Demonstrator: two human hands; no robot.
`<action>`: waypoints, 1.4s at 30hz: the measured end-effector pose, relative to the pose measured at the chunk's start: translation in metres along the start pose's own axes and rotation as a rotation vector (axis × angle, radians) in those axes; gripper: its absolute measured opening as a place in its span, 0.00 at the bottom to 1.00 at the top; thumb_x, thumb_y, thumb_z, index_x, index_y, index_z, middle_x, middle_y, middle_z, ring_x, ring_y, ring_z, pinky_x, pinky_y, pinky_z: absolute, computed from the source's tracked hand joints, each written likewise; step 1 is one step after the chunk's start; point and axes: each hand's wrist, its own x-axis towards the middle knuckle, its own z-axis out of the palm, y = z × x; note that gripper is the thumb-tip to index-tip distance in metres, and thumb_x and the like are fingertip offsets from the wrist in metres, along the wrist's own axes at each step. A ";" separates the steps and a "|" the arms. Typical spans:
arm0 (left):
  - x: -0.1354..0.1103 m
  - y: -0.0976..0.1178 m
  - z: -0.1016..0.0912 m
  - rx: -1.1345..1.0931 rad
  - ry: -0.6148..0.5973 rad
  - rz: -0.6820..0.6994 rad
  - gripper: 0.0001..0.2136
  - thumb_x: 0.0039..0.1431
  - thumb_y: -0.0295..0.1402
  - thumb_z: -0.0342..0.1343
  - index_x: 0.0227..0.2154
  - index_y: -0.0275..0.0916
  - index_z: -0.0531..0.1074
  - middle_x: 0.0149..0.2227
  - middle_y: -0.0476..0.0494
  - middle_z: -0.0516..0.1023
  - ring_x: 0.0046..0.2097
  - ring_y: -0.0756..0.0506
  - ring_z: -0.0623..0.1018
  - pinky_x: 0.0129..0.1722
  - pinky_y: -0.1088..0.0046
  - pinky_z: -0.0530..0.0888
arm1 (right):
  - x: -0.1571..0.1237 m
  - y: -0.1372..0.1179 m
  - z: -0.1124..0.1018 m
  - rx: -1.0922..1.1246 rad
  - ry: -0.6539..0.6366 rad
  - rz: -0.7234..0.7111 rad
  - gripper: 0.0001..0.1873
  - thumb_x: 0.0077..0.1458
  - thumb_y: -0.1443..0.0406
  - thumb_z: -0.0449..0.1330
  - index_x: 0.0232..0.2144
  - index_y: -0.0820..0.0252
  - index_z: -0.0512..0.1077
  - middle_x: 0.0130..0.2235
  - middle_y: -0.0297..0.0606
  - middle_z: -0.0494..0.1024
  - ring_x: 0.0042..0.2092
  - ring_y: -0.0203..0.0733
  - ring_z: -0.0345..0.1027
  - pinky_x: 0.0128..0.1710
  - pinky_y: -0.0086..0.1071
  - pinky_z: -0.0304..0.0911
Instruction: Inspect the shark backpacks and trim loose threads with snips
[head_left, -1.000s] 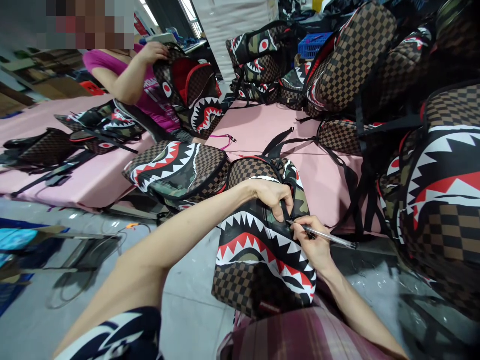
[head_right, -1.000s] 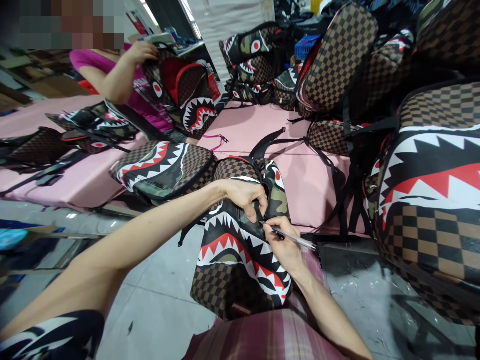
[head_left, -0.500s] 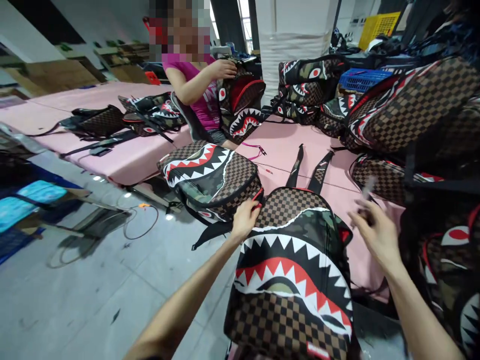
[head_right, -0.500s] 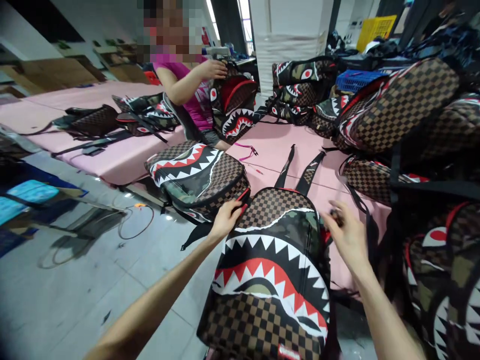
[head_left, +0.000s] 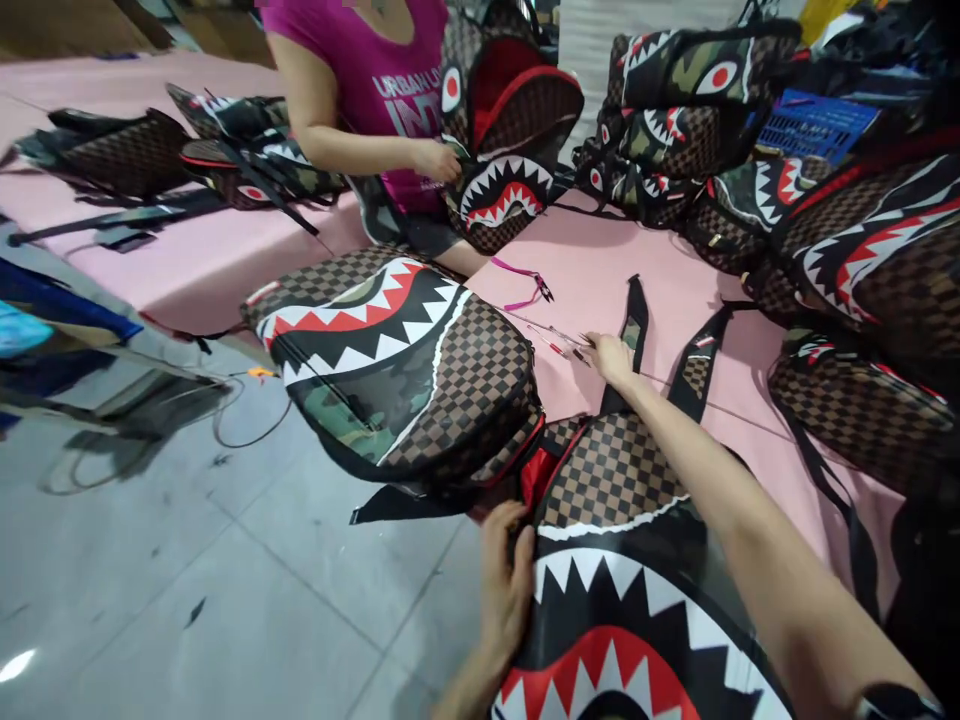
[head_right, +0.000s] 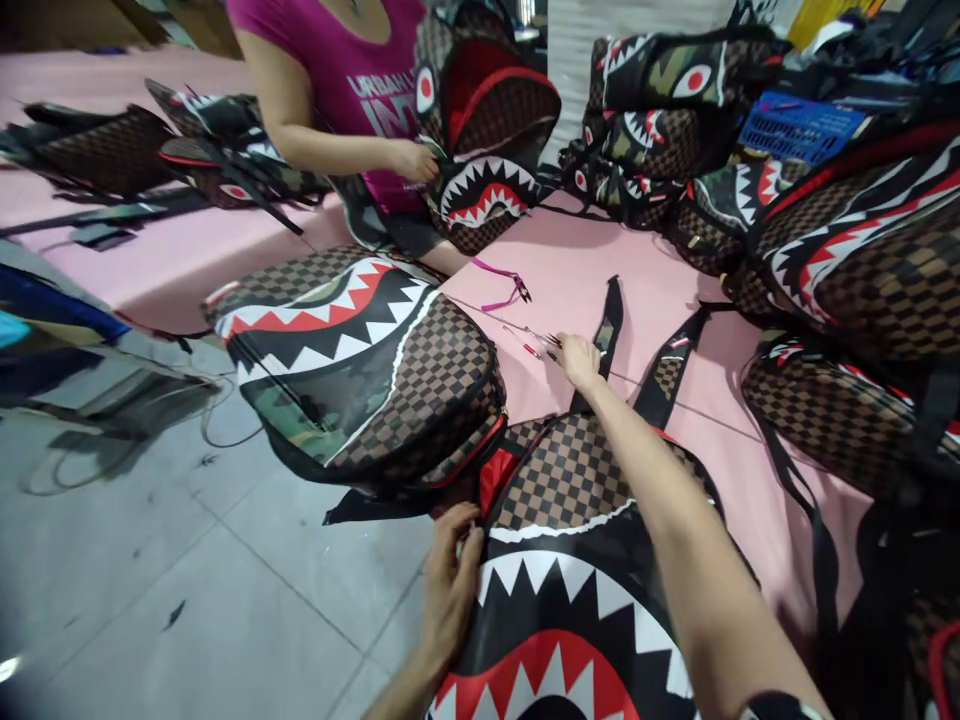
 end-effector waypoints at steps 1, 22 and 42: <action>0.002 -0.004 -0.004 0.023 -0.013 -0.079 0.12 0.61 0.41 0.42 0.39 0.42 0.65 0.42 0.41 0.70 0.46 0.43 0.71 0.48 0.62 0.69 | -0.012 0.005 -0.003 0.009 -0.009 -0.005 0.19 0.60 0.57 0.49 0.50 0.57 0.69 0.49 0.47 0.74 0.49 0.48 0.68 0.44 0.34 0.61; -0.108 0.258 -0.038 0.027 -1.045 0.552 0.09 0.45 0.35 0.58 0.21 0.34 0.69 0.22 0.52 0.68 0.25 0.54 0.65 0.24 0.78 0.60 | -0.446 0.056 -0.049 1.248 0.535 0.170 0.22 0.47 0.54 0.61 0.42 0.61 0.75 0.29 0.37 0.77 0.20 0.31 0.60 0.14 0.25 0.50; -0.134 0.304 0.023 0.813 -1.225 1.191 0.10 0.45 0.26 0.60 0.34 0.37 0.73 0.31 0.49 0.74 0.31 0.51 0.71 0.28 0.78 0.64 | -0.517 0.045 -0.124 0.079 0.144 -0.108 0.13 0.47 0.62 0.64 0.37 0.58 0.73 0.34 0.39 0.78 0.36 0.46 0.72 0.31 0.30 0.60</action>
